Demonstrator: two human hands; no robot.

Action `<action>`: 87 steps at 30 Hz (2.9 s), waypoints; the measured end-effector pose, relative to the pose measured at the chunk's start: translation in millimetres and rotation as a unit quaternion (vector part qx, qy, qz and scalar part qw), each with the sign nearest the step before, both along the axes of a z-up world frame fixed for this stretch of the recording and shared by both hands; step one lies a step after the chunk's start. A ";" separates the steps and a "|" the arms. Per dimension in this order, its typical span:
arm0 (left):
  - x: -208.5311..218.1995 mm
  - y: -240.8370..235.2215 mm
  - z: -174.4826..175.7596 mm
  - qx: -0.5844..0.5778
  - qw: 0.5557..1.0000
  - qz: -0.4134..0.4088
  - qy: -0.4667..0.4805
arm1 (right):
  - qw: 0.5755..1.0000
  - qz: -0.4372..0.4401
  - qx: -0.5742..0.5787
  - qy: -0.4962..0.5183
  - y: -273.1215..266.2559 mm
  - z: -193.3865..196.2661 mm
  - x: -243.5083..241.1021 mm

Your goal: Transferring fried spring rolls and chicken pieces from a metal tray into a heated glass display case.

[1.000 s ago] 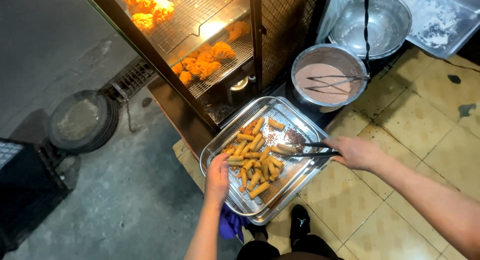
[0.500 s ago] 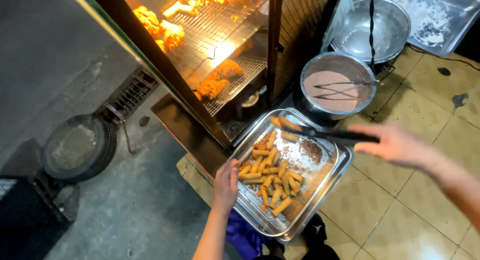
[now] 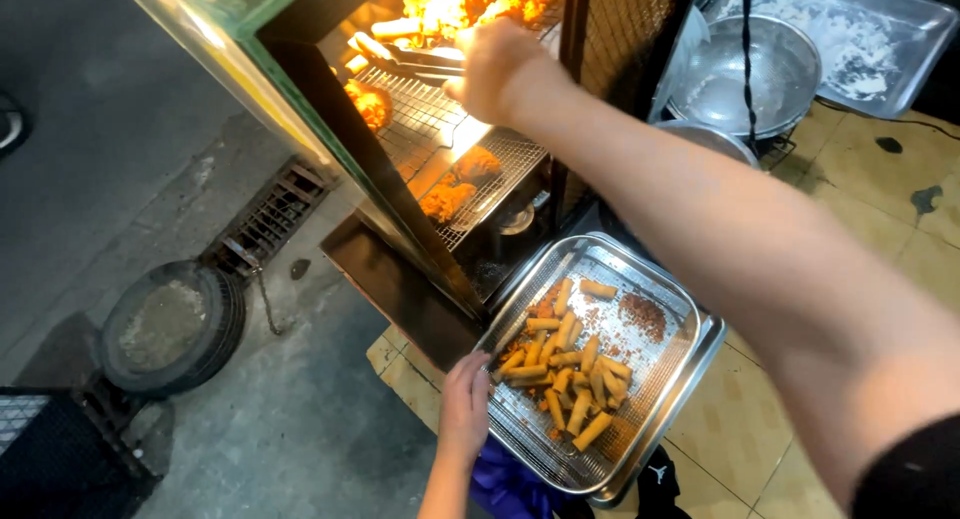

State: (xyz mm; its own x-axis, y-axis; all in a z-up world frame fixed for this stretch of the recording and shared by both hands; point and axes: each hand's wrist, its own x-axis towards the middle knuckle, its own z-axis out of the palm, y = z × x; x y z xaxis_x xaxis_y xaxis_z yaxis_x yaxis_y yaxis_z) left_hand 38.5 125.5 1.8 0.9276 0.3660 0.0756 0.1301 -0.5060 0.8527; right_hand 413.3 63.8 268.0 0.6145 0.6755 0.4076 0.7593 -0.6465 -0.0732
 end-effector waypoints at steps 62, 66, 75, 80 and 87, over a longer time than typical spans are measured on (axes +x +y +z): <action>-57.6 -176.7 20.6 0.049 0.986 0.158 -0.016 | 0.944 0.189 -0.230 0.145 -376.8 -180.2 -133.9; -58.8 -175.3 22.2 0.053 0.986 0.157 -0.014 | 0.922 0.267 -0.259 0.110 -345.5 -175.5 -114.8; -72.4 -169.2 26.2 0.049 0.984 0.171 -0.018 | 0.894 0.208 -0.359 0.171 -340.1 -185.2 -79.4; -72.2 -172.0 22.5 0.058 0.983 0.176 -0.010 | 0.891 0.163 -0.371 0.205 -337.0 -170.9 -90.2; -68.1 -171.1 18.7 0.052 0.983 0.176 -0.012 | 0.896 0.121 -0.311 0.293 -360.0 -194.5 -77.6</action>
State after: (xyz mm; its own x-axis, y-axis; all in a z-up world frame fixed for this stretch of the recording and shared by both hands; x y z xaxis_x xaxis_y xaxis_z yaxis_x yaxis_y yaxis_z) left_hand -29.6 -45.6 20.4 0.7426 0.6529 0.1492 0.2934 -0.5173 0.8040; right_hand 335.8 -296.2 73.5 0.4042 0.8029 -0.4381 0.8320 -0.5217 -0.1885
